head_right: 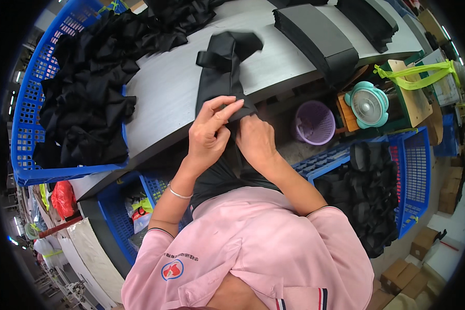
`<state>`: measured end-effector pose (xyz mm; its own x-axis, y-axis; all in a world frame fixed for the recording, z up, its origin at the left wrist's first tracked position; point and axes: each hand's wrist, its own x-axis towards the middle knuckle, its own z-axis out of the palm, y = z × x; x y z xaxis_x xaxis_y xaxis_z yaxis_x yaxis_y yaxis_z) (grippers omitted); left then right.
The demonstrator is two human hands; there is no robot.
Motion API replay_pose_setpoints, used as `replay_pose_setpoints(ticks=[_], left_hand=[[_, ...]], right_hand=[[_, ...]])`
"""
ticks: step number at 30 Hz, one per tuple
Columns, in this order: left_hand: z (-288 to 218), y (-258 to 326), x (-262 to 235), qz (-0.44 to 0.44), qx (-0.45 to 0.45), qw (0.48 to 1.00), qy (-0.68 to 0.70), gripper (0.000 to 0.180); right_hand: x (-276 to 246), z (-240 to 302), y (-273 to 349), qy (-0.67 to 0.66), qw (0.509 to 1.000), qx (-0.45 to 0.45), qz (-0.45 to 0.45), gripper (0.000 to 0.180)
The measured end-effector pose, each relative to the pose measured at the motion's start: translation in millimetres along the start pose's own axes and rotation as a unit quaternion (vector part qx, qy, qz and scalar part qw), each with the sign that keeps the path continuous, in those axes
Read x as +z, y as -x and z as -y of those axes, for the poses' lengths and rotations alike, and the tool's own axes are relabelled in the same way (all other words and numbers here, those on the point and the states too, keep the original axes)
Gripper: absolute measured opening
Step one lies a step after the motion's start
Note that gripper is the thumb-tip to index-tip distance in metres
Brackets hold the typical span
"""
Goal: The person is inspecting and folding black fabric garment components at a manufacturing workstation.
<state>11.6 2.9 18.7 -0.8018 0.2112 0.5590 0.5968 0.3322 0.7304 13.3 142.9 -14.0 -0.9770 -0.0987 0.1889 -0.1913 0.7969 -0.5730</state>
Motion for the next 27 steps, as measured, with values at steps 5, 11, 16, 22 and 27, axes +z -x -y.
replay_pose_setpoints(ticks=[5, 11, 16, 22, 27], left_hand=[[-6.9, 4.3, 10.4, -0.001, -0.004, 0.999, 0.044, 0.060], [-15.9, 13.4, 14.7, 0.011, -0.013, 0.998, 0.059, 0.054], [-21.9, 31.7, -2.2, -0.087, -0.022, 0.995, -0.031, 0.062], [-11.0, 45.8, 16.0, -0.117, -0.082, 0.981, -0.133, 0.082], [-9.7, 31.9, 24.8, -0.195, -0.133, 0.967, -0.096, 0.073]], right_hand=[[11.7, -19.4, -5.1, -0.122, 0.991, -0.030, 0.045, 0.018], [46.5, -62.4, -10.9, -0.252, 0.958, -0.130, 0.046, 0.004], [40.5, -68.8, -35.4, -0.527, 0.842, 0.116, -0.013, 0.046], [3.2, -16.6, -38.5, -0.629, 0.758, 0.171, -0.009, 0.055], [1.1, -13.6, -26.7, -0.677, 0.711, 0.191, -0.003, 0.056]])
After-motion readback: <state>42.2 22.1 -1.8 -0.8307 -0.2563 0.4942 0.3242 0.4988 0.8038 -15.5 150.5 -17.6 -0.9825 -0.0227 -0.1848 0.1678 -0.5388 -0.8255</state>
